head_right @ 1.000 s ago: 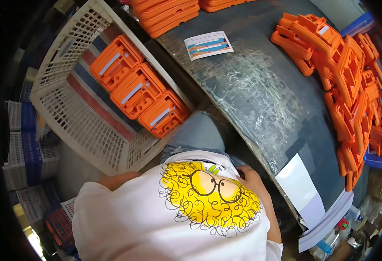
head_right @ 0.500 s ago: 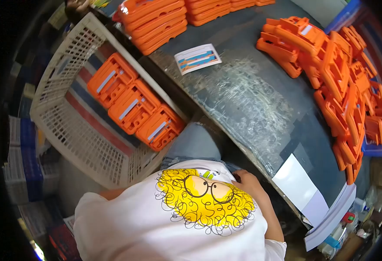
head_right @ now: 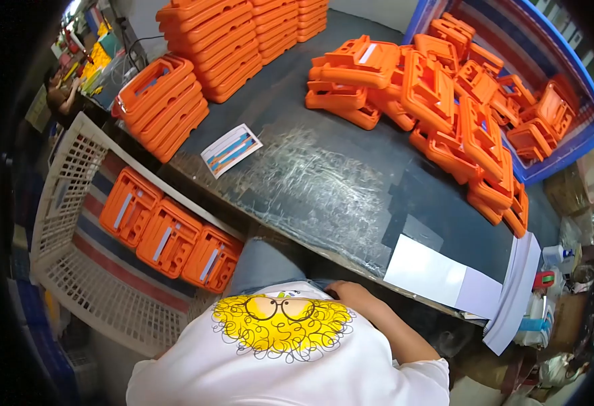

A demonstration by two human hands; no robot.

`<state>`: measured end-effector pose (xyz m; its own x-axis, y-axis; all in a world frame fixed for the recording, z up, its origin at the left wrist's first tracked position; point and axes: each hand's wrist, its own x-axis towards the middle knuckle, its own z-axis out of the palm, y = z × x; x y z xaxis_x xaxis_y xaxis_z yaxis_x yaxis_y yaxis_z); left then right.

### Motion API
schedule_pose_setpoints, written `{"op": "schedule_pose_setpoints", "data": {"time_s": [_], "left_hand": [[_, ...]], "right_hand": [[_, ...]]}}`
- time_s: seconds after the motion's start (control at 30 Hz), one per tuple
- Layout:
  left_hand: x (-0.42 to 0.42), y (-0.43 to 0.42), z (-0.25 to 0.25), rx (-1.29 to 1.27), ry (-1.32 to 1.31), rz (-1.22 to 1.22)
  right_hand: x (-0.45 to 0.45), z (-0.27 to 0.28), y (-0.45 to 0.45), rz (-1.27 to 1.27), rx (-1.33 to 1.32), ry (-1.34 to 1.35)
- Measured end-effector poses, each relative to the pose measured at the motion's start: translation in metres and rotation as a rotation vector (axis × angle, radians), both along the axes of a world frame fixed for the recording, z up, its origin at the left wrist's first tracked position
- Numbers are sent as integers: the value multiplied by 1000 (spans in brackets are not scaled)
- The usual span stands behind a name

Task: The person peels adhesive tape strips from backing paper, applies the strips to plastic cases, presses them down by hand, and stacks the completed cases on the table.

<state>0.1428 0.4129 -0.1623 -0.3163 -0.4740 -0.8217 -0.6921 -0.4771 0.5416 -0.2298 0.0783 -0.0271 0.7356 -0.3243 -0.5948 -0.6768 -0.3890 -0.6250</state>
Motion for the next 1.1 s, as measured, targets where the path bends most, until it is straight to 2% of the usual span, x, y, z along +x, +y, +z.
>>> {"op": "schedule_pose_setpoints", "data": {"time_s": [0.1,0.13,0.17,0.2,0.27,0.33,0.37,0.4,0.47,0.53,0.6,0.63,0.67,0.7,0.77,0.83,1.1], "left_hand": [[43,-67,56,-152,108,140],[53,-97,87,-220,161,299],[57,-129,121,-255,198,470],[53,-158,160,-444,290,688],[35,-201,200,-865,269,925],[21,-229,215,-942,230,967],[11,-239,209,-939,344,1014],[-1,-245,219,-926,411,971],[-14,-252,266,-1162,316,620],[-18,-252,328,-1440,397,472],[-22,-247,386,-1585,649,295],[-30,-246,410,-1648,766,206],[-40,-243,430,-1707,861,136],[-52,-240,447,-1765,961,64],[-75,-233,466,-1878,1088,-17],[-96,-226,475,-1982,1161,-55],[-125,-207,469,-2241,1112,15]], "right_hand": [[10,9,-4,171,-176,8],[17,13,-4,229,-233,9],[29,41,-5,267,-299,-12],[32,51,-6,208,-356,-203],[41,78,-12,159,-432,-464],[49,102,-22,176,-433,-646],[50,114,-26,182,-441,-730],[48,129,-32,184,-537,-787],[44,165,-43,219,-721,-888],[33,220,-58,214,-916,-984],[24,284,-53,228,-1001,-1172],[24,305,-33,117,-813,-1351],[40,312,-29,233,-659,-1698],[48,318,-18,271,-516,-1827],[57,324,6,309,-330,-1946],[55,329,20,292,-278,-1988],[27,341,42,158,-390,-2058]]}}
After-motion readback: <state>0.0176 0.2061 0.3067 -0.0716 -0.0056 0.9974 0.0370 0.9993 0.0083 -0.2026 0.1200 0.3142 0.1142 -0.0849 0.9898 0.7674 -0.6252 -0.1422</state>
